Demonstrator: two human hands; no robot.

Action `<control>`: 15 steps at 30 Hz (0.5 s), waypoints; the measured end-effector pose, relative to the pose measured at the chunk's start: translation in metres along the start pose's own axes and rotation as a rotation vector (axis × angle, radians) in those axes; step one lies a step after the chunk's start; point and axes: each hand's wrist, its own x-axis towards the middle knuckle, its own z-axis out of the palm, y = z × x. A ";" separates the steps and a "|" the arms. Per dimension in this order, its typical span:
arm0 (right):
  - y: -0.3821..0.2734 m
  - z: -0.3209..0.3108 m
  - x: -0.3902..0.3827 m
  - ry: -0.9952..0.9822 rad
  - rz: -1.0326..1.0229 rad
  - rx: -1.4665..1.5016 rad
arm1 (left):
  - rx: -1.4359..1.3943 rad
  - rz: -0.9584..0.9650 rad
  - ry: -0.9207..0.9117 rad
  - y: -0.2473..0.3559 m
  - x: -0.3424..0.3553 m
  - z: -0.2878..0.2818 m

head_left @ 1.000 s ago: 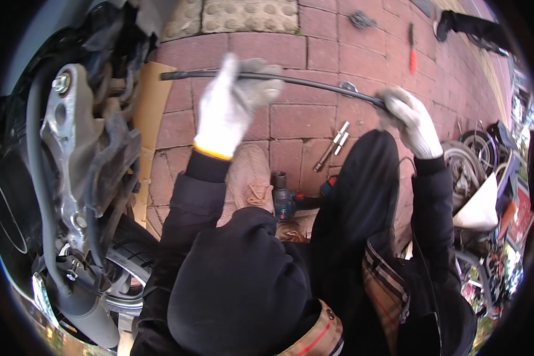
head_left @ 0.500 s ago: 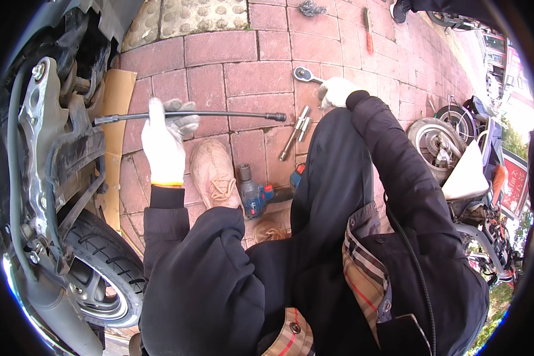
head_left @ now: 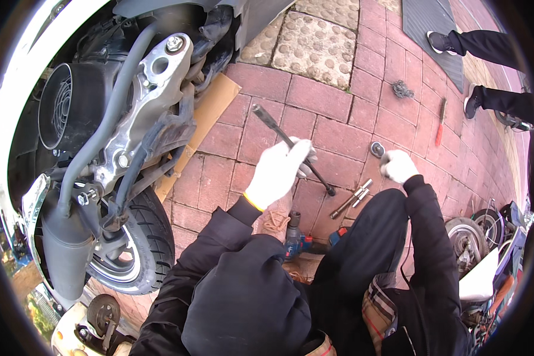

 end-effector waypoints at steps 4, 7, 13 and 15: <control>-0.124 -0.057 -0.032 0.222 -0.339 0.894 | 0.237 0.057 -0.102 0.013 0.001 0.012; -0.216 -0.097 -0.061 0.387 -0.691 0.802 | 0.458 0.204 -0.143 0.022 0.003 0.025; -0.280 -0.128 -0.077 0.215 -0.769 0.320 | 0.708 0.321 -0.225 0.031 0.000 0.038; -0.279 -0.126 -0.077 0.123 -0.599 0.350 | 0.730 0.341 -0.234 0.031 -0.004 0.037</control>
